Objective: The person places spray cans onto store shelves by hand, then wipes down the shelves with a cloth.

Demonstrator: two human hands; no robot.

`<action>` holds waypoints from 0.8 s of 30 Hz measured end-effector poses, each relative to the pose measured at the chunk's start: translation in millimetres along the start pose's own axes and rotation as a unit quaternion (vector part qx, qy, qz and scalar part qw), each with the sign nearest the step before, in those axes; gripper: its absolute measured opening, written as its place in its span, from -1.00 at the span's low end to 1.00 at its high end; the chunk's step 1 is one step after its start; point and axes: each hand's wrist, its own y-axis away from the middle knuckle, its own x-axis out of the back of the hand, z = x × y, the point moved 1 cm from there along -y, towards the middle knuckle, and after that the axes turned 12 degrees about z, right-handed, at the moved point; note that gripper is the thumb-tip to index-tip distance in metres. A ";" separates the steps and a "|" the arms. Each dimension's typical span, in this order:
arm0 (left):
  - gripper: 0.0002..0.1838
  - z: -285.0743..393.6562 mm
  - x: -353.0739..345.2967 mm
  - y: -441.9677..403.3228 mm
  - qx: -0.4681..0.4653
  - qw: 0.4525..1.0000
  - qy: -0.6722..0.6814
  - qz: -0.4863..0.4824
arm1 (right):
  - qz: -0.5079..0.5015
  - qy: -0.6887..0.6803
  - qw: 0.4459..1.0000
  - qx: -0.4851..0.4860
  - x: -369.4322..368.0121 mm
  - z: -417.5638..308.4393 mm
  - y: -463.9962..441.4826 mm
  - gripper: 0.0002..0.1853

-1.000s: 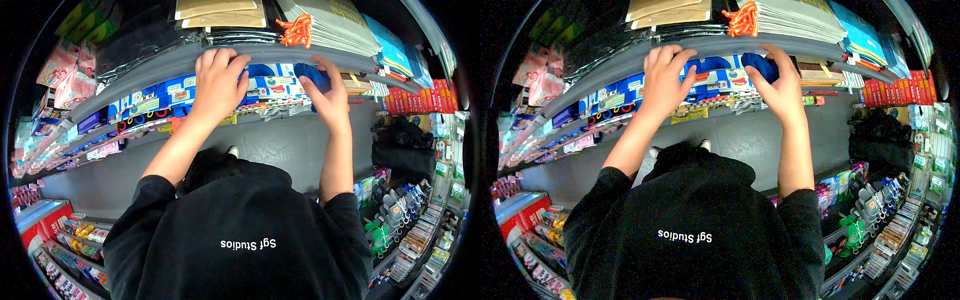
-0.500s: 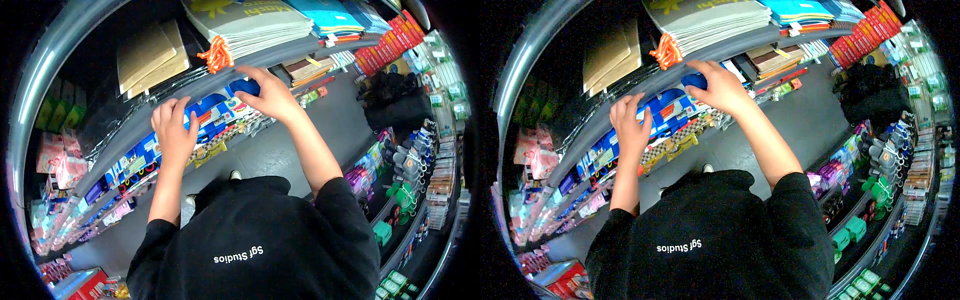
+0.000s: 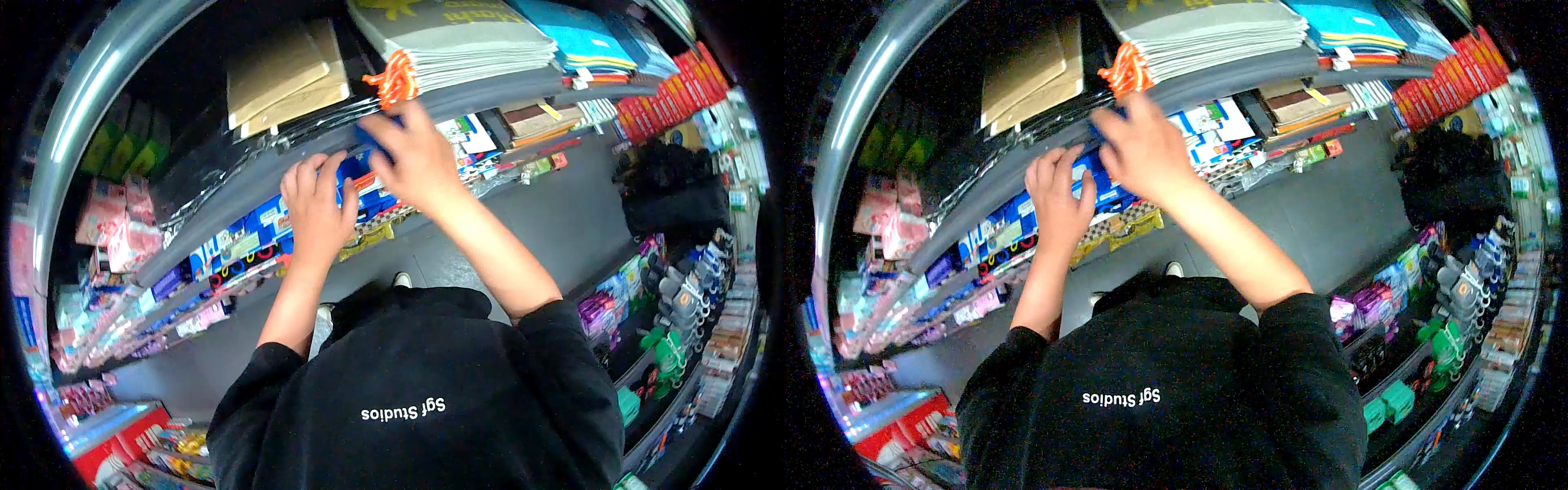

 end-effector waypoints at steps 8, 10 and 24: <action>-0.58 -1.3 1.8 0.7 0.016 1.000 0.023 0.000 | 0.103 0.120 0.986 -0.043 59.8 93.6 -4.5 -0.65; -0.58 -0.6 0.5 0.8 0.017 1.000 0.009 0.003 | 0.107 0.155 0.978 -0.090 79.0 93.1 -9.3 -0.66; -0.58 0.0 1.6 2.6 0.019 0.999 0.011 0.024 | -0.059 -0.009 0.995 0.086 17.3 -10.4 -19.4 -0.58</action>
